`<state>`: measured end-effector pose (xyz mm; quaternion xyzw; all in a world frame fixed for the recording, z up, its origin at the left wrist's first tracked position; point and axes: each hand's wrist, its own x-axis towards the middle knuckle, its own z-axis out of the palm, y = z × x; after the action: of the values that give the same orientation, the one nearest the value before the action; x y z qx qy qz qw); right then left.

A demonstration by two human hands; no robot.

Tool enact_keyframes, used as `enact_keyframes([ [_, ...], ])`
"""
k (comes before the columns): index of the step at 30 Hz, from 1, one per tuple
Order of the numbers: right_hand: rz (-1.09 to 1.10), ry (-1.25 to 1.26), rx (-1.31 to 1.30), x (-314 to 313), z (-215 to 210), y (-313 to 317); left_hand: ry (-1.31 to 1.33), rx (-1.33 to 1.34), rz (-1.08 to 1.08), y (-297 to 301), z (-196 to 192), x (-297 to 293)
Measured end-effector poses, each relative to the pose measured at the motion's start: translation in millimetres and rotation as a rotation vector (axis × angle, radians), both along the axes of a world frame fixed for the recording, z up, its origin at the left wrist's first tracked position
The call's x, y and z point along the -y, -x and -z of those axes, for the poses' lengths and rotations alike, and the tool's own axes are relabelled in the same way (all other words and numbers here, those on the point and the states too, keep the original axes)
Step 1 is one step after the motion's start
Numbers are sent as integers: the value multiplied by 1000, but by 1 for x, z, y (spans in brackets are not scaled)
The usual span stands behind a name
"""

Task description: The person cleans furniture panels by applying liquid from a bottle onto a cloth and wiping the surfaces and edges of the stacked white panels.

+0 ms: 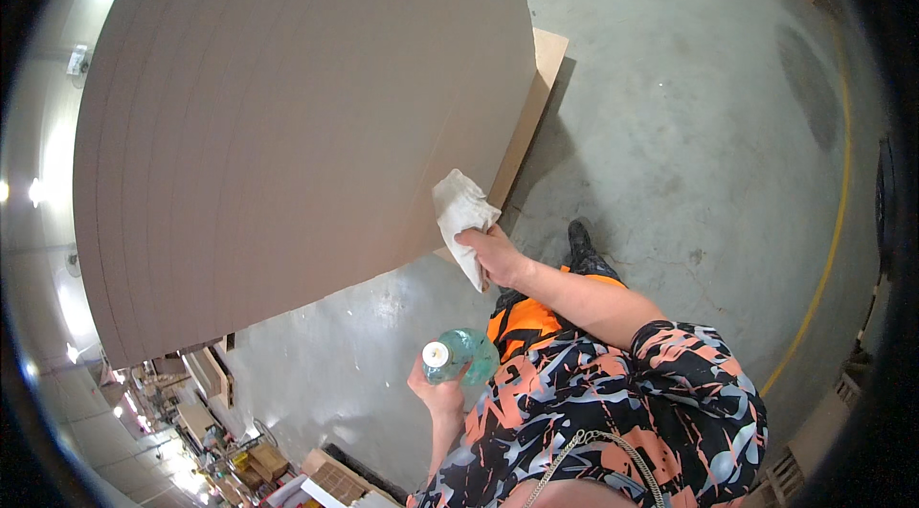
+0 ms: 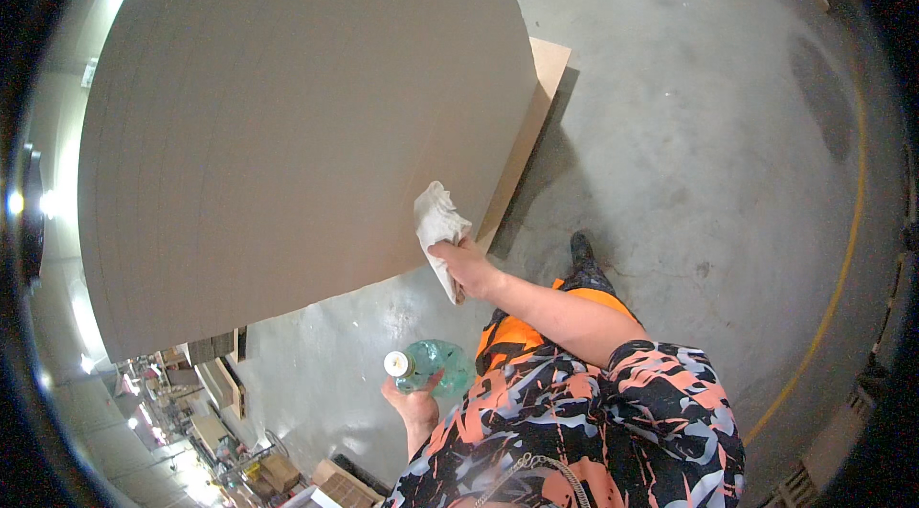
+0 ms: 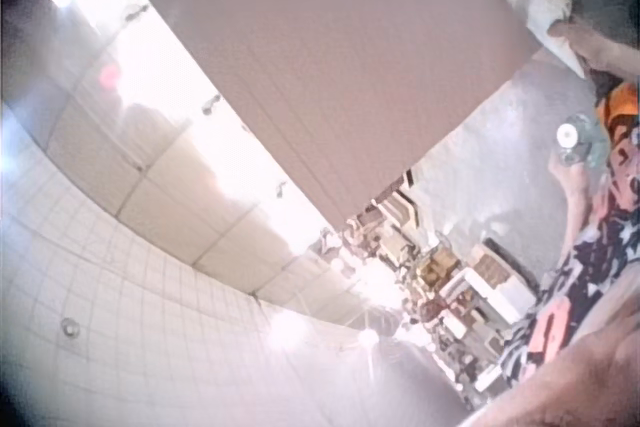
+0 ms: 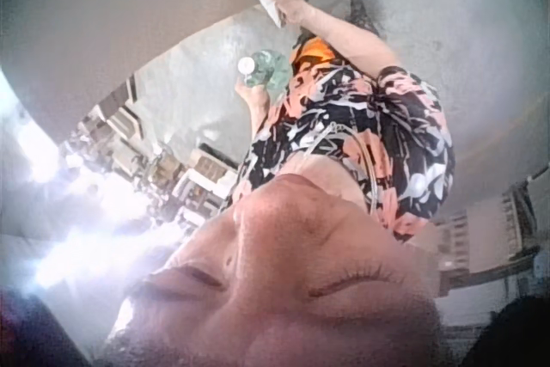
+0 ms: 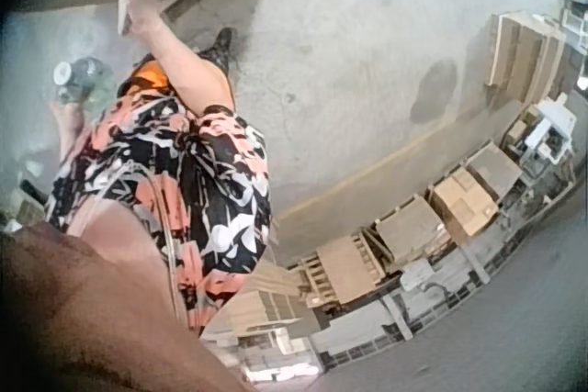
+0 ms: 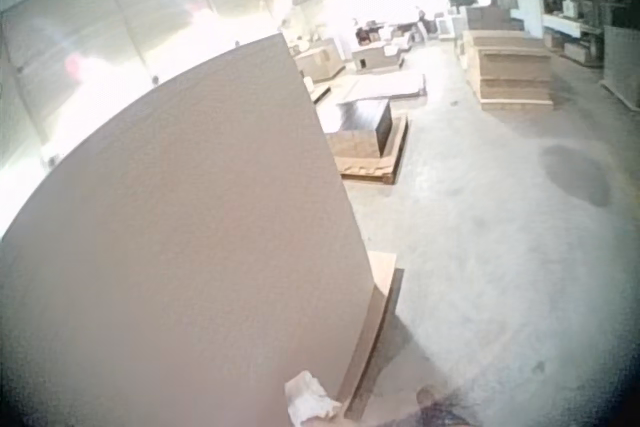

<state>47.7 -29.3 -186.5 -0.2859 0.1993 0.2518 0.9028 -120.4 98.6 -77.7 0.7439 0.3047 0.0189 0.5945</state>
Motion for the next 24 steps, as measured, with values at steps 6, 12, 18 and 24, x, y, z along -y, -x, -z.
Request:
enact_keyframes([
  [6, 31, 115, 57, -36, 2, 15, -31, 2, 217, -5, -1, -55],
  [12, 127, -4, 27, -40, -53, 57, -52, 4, 456, -24, 7, -131],
  [18, 131, -74, 207, -57, -104, 97, 274, 29, 630, -50, -18, -157],
  [24, 210, -81, 263, -53, -150, 85, 691, 132, 761, -57, 8, -138],
])
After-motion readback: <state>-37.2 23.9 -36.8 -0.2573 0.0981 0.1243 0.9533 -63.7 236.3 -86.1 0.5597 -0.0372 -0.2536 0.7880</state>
